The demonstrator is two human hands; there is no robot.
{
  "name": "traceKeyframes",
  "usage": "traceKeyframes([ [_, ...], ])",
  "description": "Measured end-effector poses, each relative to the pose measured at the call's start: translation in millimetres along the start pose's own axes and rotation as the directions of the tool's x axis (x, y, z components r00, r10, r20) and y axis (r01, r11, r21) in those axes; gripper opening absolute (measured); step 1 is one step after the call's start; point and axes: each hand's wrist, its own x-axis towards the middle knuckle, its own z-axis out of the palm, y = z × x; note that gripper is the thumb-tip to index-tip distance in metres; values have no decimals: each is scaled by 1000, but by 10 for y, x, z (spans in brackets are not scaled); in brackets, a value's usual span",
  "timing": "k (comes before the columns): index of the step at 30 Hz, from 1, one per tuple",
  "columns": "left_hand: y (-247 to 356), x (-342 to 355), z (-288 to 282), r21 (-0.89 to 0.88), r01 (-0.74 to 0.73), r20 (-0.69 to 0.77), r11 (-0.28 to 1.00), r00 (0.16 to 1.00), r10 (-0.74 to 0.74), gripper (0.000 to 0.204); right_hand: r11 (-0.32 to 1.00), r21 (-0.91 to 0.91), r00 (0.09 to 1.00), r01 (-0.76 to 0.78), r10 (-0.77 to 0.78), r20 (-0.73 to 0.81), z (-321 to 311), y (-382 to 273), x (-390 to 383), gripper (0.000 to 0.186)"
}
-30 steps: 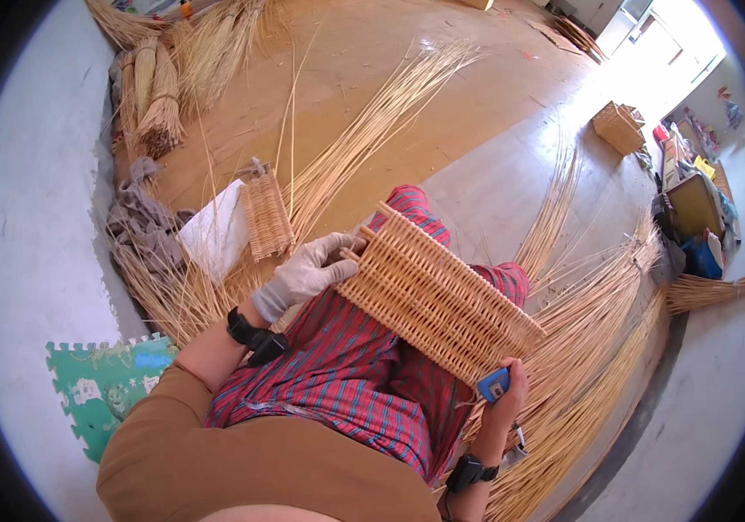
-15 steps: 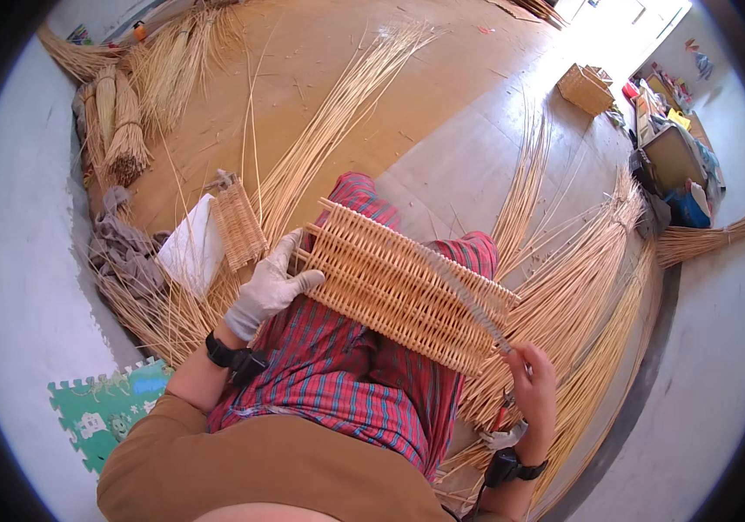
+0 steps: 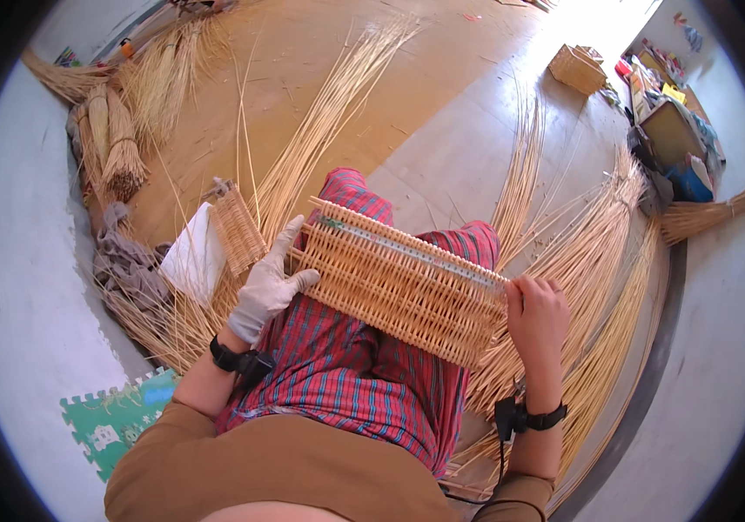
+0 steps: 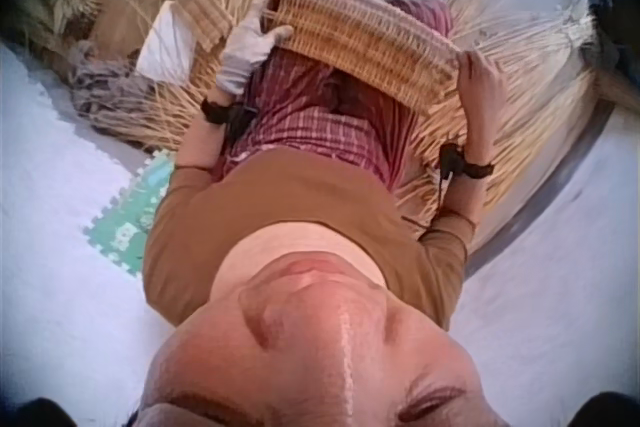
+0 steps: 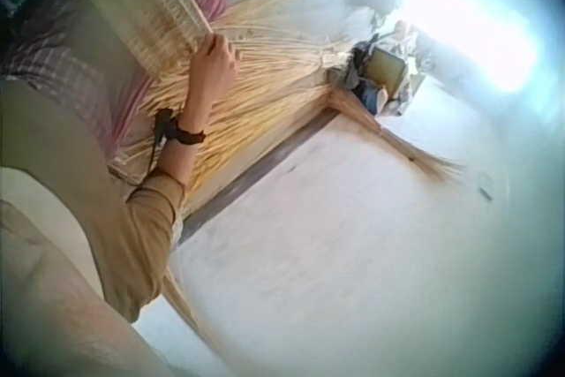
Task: Measuring and cutting wicker stalks to weave them into a panel for a basket.
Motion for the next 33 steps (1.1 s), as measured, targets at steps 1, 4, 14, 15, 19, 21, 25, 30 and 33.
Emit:
traceKeyframes([
  [1, 26, 21, 12, 0, 24, 14, 1000, 1000, -24, 91, 999, -37, 1000, -4, 4, -10, -2, 44, -14, 22],
  [4, 19, 98, 74, 64, -6, 14, 998, 1000, 5, 87, 989, 18, 988, -148, 147, 46, -117, 143, -109, 27],
  [14, -172, 86, 83, -220, -45, 60, 974, 996, 60, 86, 987, 17, 984, -159, 160, -79, 98, 435, -356, 31],
  [15, -147, 78, 87, -252, -49, 59, 966, 996, 66, 87, 989, 20, 985, -149, 150, -83, 103, 432, -367, 31],
  [19, -129, 83, 93, -262, -78, 36, 962, 995, 90, 87, 983, 36, 983, -183, 182, 5, 101, 423, -424, 30],
  [21, -158, 84, 73, -259, -90, 31, 962, 994, 101, 86, 982, 44, 982, -185, 186, -14, 138, 408, -440, 30],
  [25, -106, 70, 65, -228, -101, 39, 968, 993, 112, 86, 981, 71, 982, -182, 185, -47, 190, 405, -443, 31],
  [30, -20, 44, 84, -151, -87, 24, 985, 995, 92, 85, 989, 39, 986, -143, 146, -85, 199, 414, -469, 30],
  [33, 1, 39, 103, -136, -88, 28, 987, 995, 93, 85, 984, 74, 984, -162, 166, -60, 184, 361, -508, 29],
])
